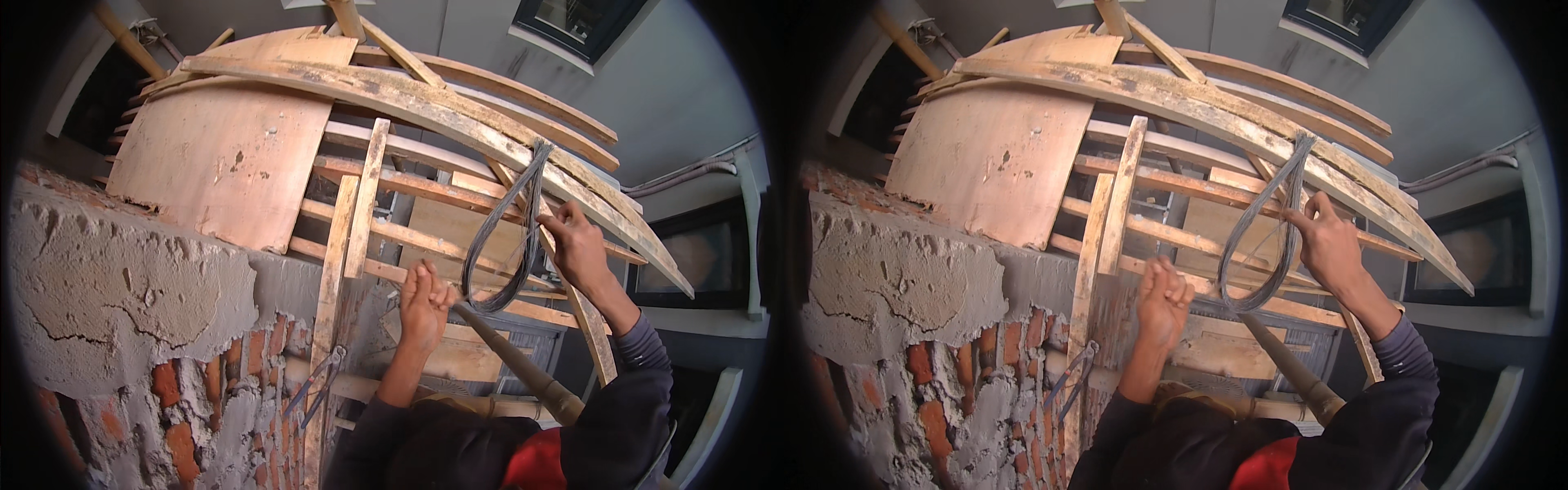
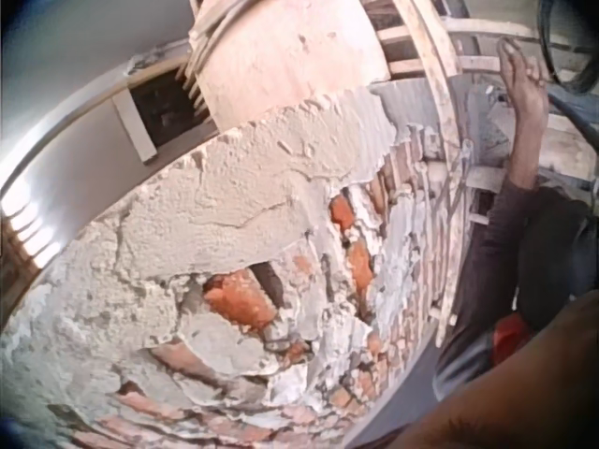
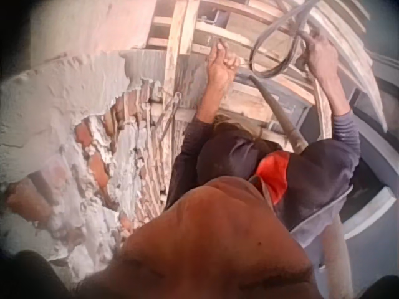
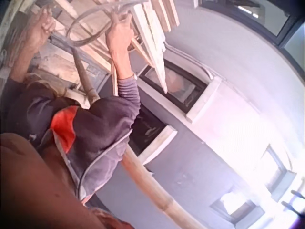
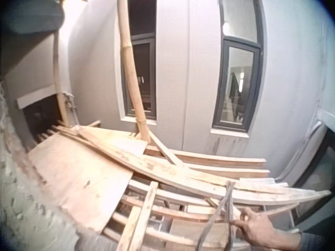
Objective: The person secures a wooden support structure to a brick wall using pliers and wire. They then retrieve a bundle of black electrical cables, separate a length, and route it through the wooden framework, securing it in place.
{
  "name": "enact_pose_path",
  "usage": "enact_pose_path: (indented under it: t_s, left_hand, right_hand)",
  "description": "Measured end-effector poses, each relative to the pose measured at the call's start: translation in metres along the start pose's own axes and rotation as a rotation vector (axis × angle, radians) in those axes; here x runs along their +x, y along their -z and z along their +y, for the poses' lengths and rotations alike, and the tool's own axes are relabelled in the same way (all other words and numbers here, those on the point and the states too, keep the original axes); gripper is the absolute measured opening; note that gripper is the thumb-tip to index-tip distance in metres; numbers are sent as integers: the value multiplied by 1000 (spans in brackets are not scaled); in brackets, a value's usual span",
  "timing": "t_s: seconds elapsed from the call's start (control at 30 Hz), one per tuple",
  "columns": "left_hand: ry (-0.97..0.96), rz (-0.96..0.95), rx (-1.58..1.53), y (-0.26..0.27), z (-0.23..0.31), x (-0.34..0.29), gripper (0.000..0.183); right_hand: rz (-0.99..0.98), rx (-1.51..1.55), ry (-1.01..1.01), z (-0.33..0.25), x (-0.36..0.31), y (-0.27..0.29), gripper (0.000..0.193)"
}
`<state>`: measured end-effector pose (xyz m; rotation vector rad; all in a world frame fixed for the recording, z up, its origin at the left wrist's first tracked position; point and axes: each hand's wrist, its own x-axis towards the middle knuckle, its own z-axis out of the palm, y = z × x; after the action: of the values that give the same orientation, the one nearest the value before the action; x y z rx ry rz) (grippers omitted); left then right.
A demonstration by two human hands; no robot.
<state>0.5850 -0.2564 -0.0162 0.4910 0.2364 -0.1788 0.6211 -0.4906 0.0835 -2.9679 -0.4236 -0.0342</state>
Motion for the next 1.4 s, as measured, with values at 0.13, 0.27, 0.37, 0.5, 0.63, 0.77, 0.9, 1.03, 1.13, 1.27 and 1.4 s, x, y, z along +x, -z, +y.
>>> enact_pose_path:
  t_s: [0.13,0.27,0.37,0.5,0.63,0.77,0.9,1.03,1.13,1.27,1.4]
  left_hand:
    - [-174,199,24,-20,24,38,19]
    - [-263,299,87,25,30,58,19]
    - [-116,262,47,29,20,30,18]
    - [-149,99,-77,16,13,1,20]
    - [-247,261,43,35,21,30,20]
    - [-204,301,67,54,25,24,20]
    - [-44,275,-39,43,4,-2,19]
    - [-186,123,-79,14,4,-12,18]
    - [-254,222,109,9,24,20,20]
    - [-168,364,-33,52,38,43,27]
    - [-163,455,-171,41,27,37,36]
  right_hand:
    - [-790,140,224,-35,-46,-28,15]
    - [-624,701,419,-62,-8,33,14]
    - [-102,578,155,-36,19,27,11]
    - [-354,121,56,16,-2,-47,15]
    - [-1154,969,312,-66,-49,-38,17]
    - [-663,1038,372,-56,-13,8,17]
    - [-45,681,45,-27,11,4,11]
    - [-500,-223,-47,-5,-7,-58,14]
    - [-943,649,414,-40,-47,-56,17]
    - [-705,753,486,-57,-20,1,14]
    - [-410,311,309,-39,-15,24,21]
